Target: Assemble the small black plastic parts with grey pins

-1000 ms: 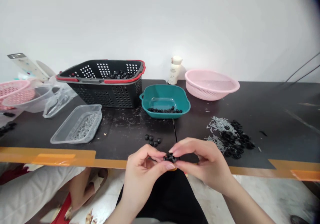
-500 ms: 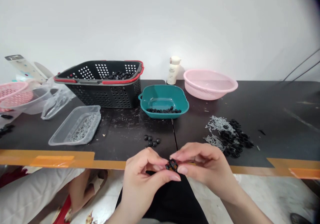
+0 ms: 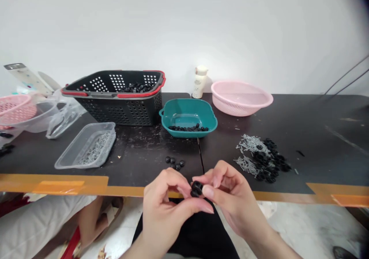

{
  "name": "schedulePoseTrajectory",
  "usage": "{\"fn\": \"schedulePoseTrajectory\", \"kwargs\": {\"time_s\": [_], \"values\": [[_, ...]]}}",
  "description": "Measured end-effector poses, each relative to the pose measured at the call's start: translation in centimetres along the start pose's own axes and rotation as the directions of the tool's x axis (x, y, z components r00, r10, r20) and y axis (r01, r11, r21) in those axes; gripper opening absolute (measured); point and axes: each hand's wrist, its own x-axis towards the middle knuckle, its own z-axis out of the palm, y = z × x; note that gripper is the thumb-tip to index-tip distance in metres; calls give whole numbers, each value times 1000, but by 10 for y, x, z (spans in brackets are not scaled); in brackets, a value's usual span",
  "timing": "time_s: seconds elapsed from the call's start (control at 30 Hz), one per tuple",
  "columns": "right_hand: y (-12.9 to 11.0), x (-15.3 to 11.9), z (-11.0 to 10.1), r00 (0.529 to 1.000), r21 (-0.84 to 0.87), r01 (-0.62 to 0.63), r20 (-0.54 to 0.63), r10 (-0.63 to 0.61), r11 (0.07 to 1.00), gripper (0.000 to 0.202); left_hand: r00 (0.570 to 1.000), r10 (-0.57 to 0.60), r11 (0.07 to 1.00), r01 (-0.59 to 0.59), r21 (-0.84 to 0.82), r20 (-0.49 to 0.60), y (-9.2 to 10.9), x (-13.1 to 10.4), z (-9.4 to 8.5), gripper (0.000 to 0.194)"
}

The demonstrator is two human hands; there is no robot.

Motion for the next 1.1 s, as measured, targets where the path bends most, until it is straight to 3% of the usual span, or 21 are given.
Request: {"fn": "schedulePoseTrajectory", "kwargs": {"time_s": [0.23, 0.47, 0.67, 0.83, 0.93, 1.03, 1.1], "values": [[4, 0, 8, 991, 19, -11, -134, 13, 1000, 24, 977, 198, 959, -177, 222, -79, -1, -6, 0, 16], [9, 0, 9, 981, -10, 15, -192, -17, 1000, 27, 987, 94, 993, -85, 79, -132, -4, -11, 6, 14], [11, -4, 9, 983, 43, 26, -184, -17, 999, 21, 976, 128, 989, -113, 90, -178, -8, -21, 10, 21], [11, -8, 6, 982, 21, 48, -185, -43, 999, 20, 982, -126, 991, 118, -64, -138, -8, -16, 9, 26], [12, -9, 3, 982, -26, 69, -173, -73, 997, 18, 970, -241, 963, 240, -121, 5, -8, -13, 3, 41], [13, -10, 0, 988, -77, 65, -135, -75, 995, 16, 960, -198, 980, 199, 14, 200, -6, -13, -4, 35], [13, -11, -2, 991, -87, 57, -114, -67, 995, 15, 963, -141, 989, 125, 84, 229, -5, -14, -8, 30]]}}
